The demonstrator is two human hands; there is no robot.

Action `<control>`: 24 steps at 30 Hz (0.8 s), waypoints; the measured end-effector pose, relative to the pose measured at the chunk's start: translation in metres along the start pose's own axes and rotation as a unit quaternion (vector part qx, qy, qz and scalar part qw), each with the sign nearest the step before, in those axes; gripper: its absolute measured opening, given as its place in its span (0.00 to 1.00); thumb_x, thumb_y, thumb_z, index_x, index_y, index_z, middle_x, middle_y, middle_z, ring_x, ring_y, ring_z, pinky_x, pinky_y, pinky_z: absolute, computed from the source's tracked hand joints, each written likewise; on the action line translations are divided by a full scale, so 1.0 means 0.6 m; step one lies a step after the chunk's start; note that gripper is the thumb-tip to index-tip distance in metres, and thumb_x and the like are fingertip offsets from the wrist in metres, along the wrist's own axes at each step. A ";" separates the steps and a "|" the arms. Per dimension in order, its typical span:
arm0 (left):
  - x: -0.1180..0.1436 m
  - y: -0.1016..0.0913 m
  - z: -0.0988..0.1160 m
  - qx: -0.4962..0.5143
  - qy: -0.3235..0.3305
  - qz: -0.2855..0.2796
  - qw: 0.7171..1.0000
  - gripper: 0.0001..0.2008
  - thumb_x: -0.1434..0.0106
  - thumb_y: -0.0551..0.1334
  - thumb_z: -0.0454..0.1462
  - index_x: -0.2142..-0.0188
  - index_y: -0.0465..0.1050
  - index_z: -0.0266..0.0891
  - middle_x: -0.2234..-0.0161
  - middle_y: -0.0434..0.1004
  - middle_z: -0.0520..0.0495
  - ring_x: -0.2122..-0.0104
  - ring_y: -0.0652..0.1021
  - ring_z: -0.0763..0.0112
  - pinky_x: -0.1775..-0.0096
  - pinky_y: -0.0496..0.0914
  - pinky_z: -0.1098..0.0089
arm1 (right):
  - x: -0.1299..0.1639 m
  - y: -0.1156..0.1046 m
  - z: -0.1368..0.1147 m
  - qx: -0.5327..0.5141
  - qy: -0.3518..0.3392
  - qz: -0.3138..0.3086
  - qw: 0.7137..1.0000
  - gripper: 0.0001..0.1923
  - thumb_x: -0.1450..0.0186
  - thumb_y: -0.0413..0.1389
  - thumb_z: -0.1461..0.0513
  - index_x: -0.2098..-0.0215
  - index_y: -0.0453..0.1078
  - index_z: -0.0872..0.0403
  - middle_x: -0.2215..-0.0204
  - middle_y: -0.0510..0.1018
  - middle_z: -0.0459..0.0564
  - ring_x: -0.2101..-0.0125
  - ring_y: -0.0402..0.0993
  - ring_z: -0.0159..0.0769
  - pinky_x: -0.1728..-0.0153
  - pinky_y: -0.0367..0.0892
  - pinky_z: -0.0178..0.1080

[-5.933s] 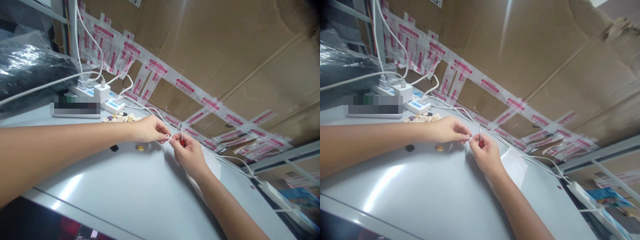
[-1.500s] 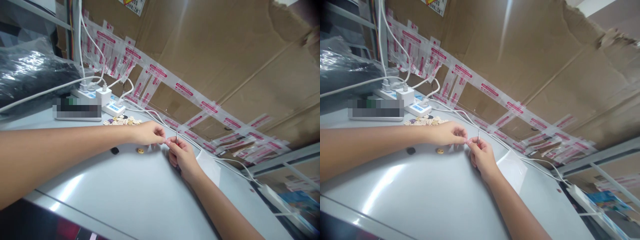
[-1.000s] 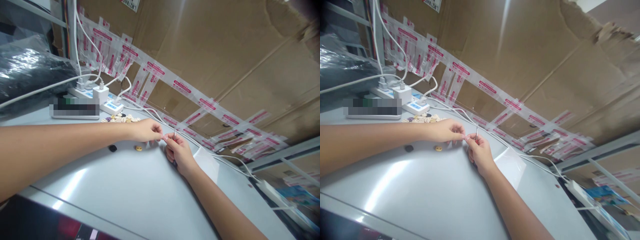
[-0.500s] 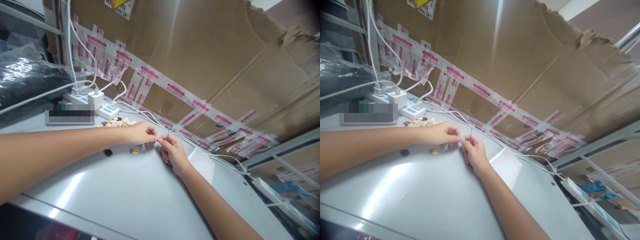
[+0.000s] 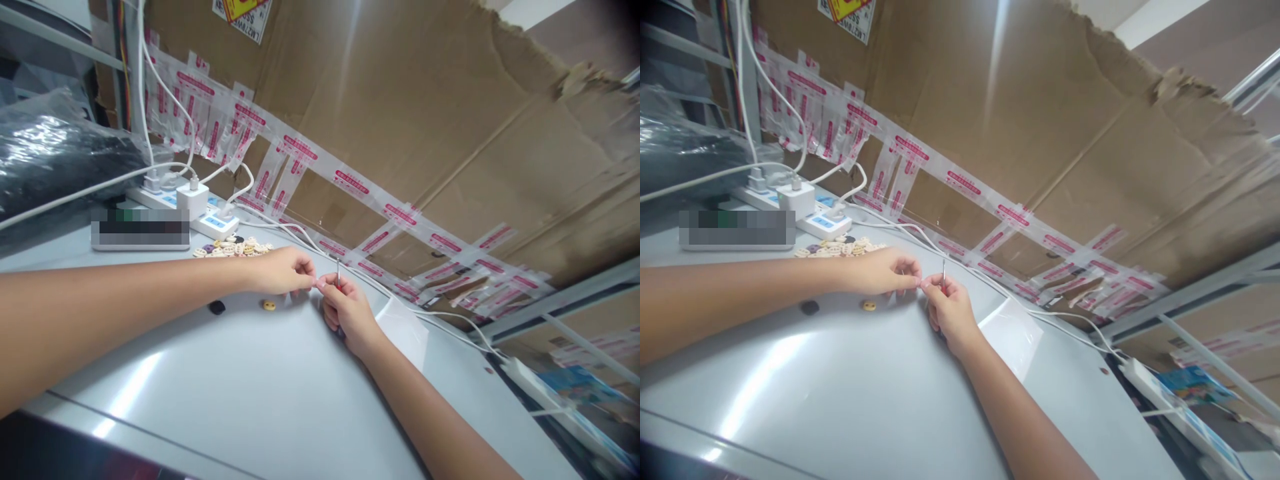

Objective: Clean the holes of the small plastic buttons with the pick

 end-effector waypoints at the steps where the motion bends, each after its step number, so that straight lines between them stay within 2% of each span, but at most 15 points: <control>1: 0.002 -0.001 0.001 -0.006 -0.005 0.003 1.000 0.10 0.39 0.62 0.43 0.63 0.73 0.39 0.72 0.75 0.52 0.74 0.75 0.73 0.69 0.69 0.71 | 0.000 0.000 0.000 0.003 -0.001 0.000 1.000 0.16 0.42 0.63 0.52 0.68 0.64 0.51 0.91 0.58 0.31 0.91 0.47 0.23 0.90 0.45 0.28; 17: 0.005 -0.003 0.010 -0.026 -0.014 0.012 0.999 0.07 0.37 0.61 0.41 0.63 0.73 0.39 0.73 0.76 0.52 0.77 0.74 0.73 0.69 0.68 0.71 | -0.001 -0.004 0.001 0.017 0.010 0.005 1.000 0.15 0.41 0.62 0.51 0.69 0.64 0.51 0.92 0.58 0.32 0.92 0.48 0.23 0.91 0.45 0.29; 24: -0.006 -0.001 -0.010 0.000 -0.026 0.020 0.999 0.06 0.38 0.61 0.39 0.64 0.73 0.39 0.73 0.77 0.52 0.75 0.75 0.73 0.70 0.68 0.72 | -0.003 -0.008 0.007 0.013 0.015 0.014 1.000 0.17 0.42 0.63 0.51 0.68 0.65 0.52 0.92 0.59 0.32 0.91 0.48 0.23 0.90 0.47 0.27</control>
Point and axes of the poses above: each hand's wrist, its own x-axis away from the middle knuckle, its own y-axis out of the palm, z = x × y, the point moved 10 cm from there along -x, towards the middle knuckle
